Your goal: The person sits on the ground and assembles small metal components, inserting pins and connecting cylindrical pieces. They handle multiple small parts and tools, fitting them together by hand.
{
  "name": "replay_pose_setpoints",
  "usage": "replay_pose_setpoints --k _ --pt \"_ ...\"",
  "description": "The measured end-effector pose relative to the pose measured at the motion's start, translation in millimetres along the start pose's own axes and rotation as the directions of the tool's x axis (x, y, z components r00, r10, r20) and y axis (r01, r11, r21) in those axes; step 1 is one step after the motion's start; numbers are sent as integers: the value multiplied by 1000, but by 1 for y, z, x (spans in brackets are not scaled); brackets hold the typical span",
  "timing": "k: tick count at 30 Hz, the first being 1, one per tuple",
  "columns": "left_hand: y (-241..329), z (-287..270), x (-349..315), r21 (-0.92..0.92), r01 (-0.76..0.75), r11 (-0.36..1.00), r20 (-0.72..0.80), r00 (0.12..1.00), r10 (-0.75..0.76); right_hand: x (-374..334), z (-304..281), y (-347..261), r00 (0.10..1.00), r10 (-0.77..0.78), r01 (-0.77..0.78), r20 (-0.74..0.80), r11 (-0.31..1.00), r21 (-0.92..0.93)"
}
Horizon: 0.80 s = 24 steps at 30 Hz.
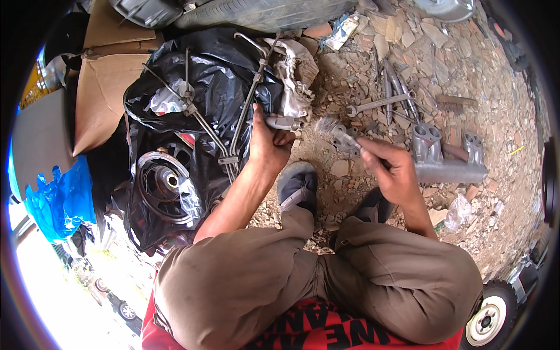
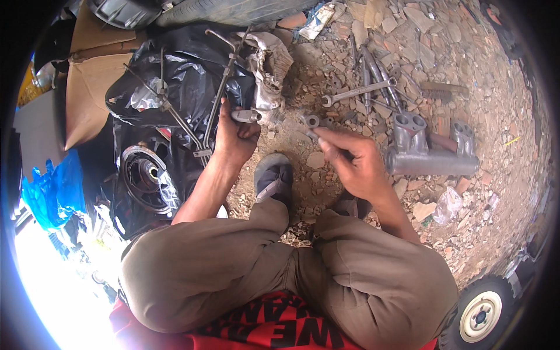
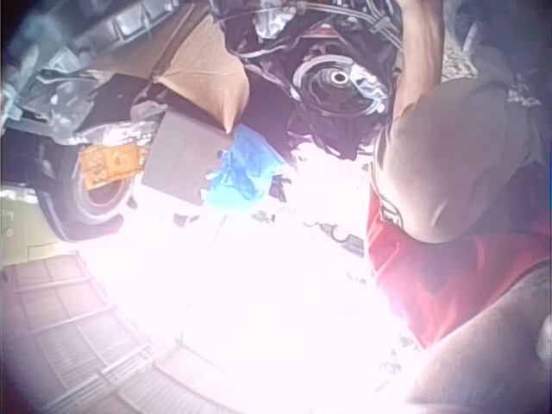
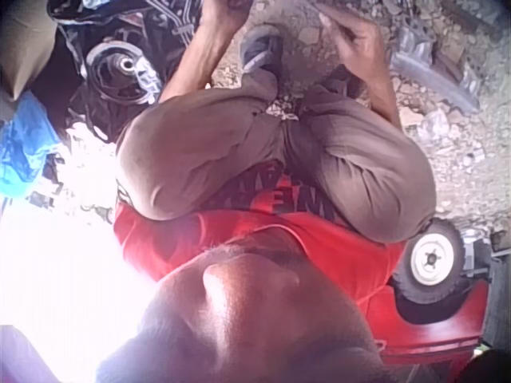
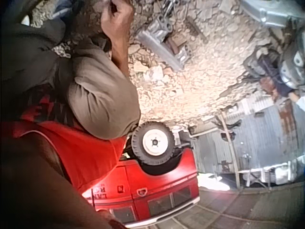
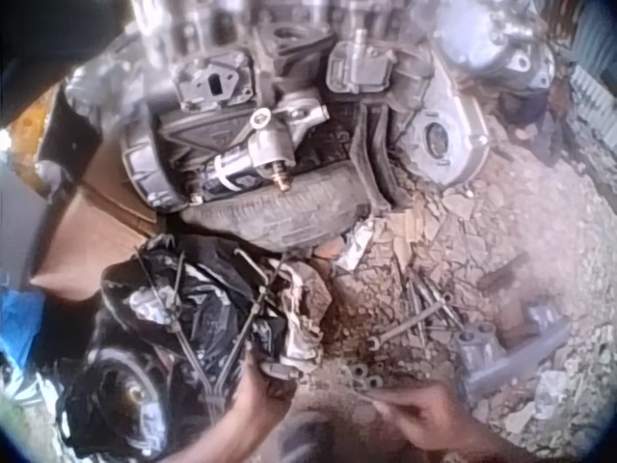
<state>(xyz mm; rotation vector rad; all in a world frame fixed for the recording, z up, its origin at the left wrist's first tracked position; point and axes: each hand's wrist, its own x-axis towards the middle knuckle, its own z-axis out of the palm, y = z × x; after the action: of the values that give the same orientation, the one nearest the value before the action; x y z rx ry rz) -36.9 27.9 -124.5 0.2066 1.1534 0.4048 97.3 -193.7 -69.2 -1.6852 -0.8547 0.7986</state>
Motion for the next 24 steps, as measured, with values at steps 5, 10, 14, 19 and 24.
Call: replay_pose_setpoints --k 5,10,14,19,24 --pt "-1 11 -7 -16 31 999 -2 1000 -31 0 4 -4 998 1 -2 -56 1000 -19" --pt "-3 7 -5 0 33 999 26 999 -33 0 13 -2 997 -38 34 -72 998 -60" --pt "-2 10 -9 -9 45 999 25 999 -44 0 13 -4 999 -10 6 -42 997 -83" --pt "-3 9 -10 -6 27 1000 16 1000 -26 -3 20 3 984 -159 128 -83 945 -303" --pt "-8 3 -9 1 -3 1000 16 1000 3 -4 17 8 980 -194 173 -37 934 -314"
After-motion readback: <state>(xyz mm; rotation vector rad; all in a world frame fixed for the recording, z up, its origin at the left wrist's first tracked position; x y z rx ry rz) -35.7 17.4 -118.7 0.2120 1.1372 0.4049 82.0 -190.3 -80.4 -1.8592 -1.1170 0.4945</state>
